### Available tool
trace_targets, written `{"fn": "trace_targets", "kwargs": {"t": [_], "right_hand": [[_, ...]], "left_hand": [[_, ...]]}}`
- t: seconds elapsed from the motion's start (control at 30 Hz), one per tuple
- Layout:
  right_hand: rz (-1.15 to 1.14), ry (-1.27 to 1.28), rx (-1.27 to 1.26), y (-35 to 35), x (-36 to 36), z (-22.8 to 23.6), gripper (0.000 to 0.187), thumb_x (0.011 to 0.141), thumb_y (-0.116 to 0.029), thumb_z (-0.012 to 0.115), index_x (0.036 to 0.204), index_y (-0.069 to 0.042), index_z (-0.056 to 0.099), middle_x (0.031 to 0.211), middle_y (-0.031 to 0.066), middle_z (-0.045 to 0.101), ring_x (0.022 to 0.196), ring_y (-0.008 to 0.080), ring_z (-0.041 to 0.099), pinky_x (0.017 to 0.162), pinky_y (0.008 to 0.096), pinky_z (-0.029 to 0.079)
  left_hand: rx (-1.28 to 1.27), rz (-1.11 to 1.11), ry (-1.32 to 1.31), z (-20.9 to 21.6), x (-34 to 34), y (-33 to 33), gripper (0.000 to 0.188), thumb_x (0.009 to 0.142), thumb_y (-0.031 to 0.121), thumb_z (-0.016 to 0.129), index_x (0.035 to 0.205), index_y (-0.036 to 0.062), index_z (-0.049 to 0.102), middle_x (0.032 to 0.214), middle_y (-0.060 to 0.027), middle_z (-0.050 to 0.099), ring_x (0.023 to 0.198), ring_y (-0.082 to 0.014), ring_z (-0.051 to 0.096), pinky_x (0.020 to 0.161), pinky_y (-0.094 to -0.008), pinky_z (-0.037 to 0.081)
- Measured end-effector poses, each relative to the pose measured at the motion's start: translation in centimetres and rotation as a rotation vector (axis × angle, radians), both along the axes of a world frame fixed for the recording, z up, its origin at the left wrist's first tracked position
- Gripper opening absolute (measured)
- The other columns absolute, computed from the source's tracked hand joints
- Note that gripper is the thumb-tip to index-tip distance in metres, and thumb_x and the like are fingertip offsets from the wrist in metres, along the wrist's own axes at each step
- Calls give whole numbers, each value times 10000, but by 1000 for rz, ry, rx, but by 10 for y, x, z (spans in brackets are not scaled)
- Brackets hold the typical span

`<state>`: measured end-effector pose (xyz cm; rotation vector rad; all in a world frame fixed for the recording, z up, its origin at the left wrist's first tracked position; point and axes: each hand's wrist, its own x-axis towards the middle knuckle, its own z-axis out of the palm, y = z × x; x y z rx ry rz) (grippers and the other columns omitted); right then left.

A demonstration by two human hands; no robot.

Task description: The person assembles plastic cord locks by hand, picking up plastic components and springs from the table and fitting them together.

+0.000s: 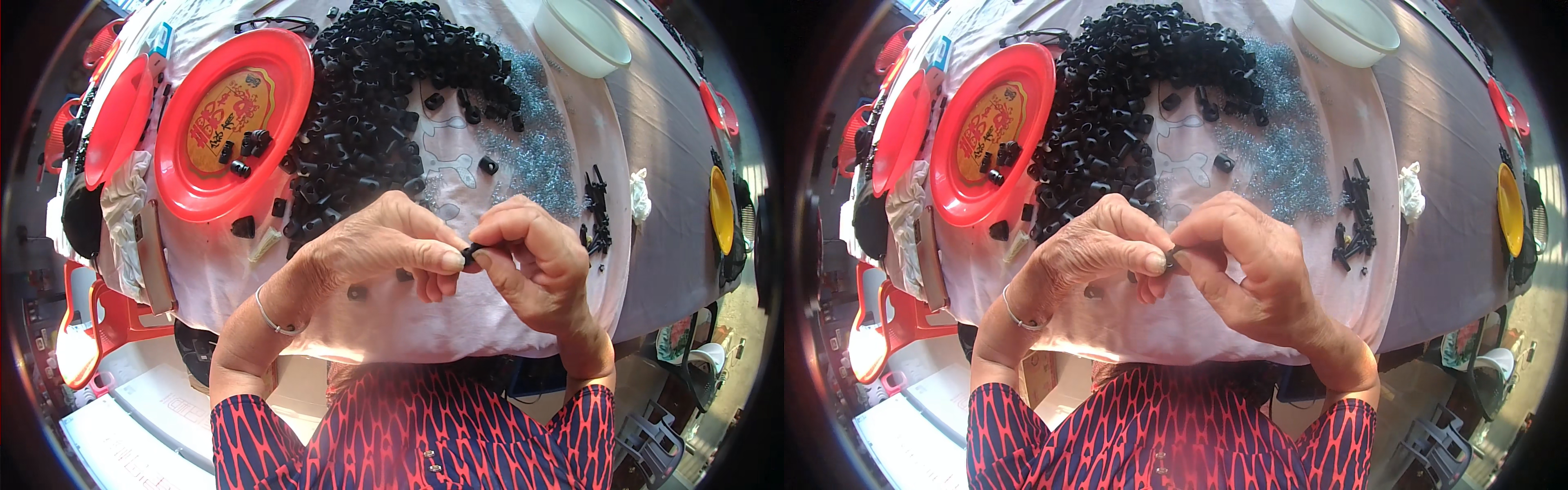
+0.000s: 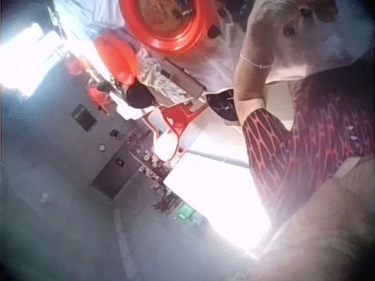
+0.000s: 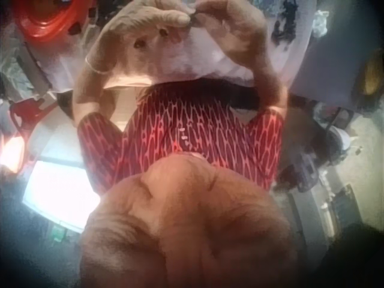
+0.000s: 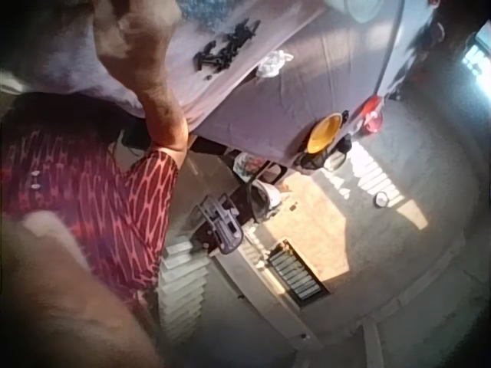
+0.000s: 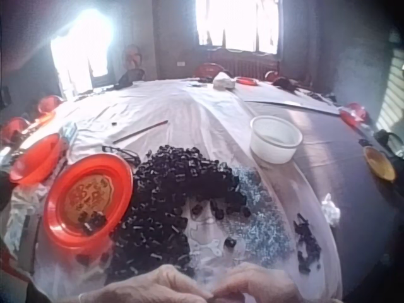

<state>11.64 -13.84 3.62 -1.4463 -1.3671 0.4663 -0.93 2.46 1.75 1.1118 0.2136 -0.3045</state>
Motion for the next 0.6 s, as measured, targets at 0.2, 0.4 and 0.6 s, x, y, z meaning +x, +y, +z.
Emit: {"fn": "trace_targets", "kwargs": {"t": [0.2,0.4,0.6], "right_hand": [[87,676,-315,-4,2,10,84,865,18,540,939,46,567,845,67,633,823,107,623,716,232,506],[1,540,-268,-4,-4,7,66,851,31,555,916,37,555,847,59,617,814,110,624,705,220,502],[-57,131,-72,-5,-5,-11,72,849,37,558,920,36,545,865,54,596,765,84,597,636,206,475]], "left_hand": [[-70,-49,43,-5,0,0,272,813,215,675,911,-38,670,697,-92,645,627,-148,629,573,-248,515],[-143,20,91,-6,0,-4,298,768,185,711,897,-78,660,663,-123,639,589,-176,623,562,-268,517],[-78,21,54,-4,0,-4,262,823,224,669,867,-34,663,706,-101,645,651,-166,645,570,-253,520]]}}
